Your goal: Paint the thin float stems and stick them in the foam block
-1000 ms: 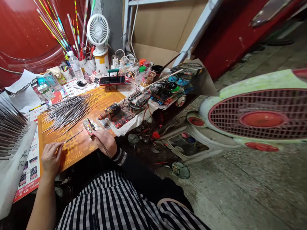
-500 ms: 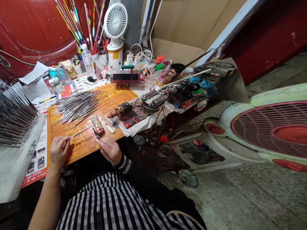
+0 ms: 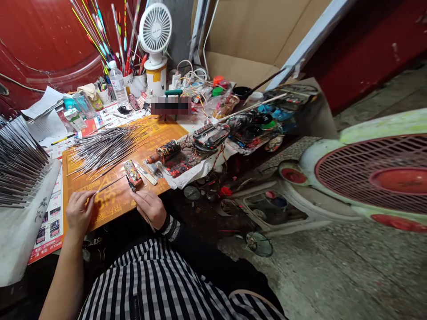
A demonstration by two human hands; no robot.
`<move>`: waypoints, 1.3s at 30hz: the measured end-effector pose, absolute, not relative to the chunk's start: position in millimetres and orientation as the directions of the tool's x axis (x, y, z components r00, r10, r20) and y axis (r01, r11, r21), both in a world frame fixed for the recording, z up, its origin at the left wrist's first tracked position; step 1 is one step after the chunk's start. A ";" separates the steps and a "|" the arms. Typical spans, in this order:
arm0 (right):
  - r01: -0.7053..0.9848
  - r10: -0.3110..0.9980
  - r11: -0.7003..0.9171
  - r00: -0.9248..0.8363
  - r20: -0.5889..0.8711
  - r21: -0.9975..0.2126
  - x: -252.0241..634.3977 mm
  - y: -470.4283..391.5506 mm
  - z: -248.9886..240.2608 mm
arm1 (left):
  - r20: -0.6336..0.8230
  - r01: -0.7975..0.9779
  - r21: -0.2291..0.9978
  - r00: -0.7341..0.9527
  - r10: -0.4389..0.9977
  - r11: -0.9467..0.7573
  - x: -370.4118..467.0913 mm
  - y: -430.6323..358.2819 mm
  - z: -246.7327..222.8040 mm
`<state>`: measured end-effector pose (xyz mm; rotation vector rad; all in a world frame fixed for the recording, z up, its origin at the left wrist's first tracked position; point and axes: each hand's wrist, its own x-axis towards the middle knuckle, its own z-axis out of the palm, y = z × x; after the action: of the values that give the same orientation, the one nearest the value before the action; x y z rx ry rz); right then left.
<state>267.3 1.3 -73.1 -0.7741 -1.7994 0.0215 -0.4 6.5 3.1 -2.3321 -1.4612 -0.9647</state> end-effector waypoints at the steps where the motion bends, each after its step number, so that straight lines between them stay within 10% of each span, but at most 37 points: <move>1: 0.491 0.514 0.782 -0.161 0.843 -0.383 267.1 1.3 -73.2 | 0.634 0.865 0.149 0.289 0.717 -0.480 -0.4 6.7 3.1; 39: 0.308 0.498 0.858 -0.301 0.813 -0.412 210.0 -32.1 -75.2 | 0.588 0.883 0.236 0.203 0.783 -0.406 8.8 -3.2 -0.1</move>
<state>210.0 -32.1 -75.2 -0.5993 -1.9091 0.2119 8.8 -3.2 -0.1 -2.3137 -1.6176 -0.9828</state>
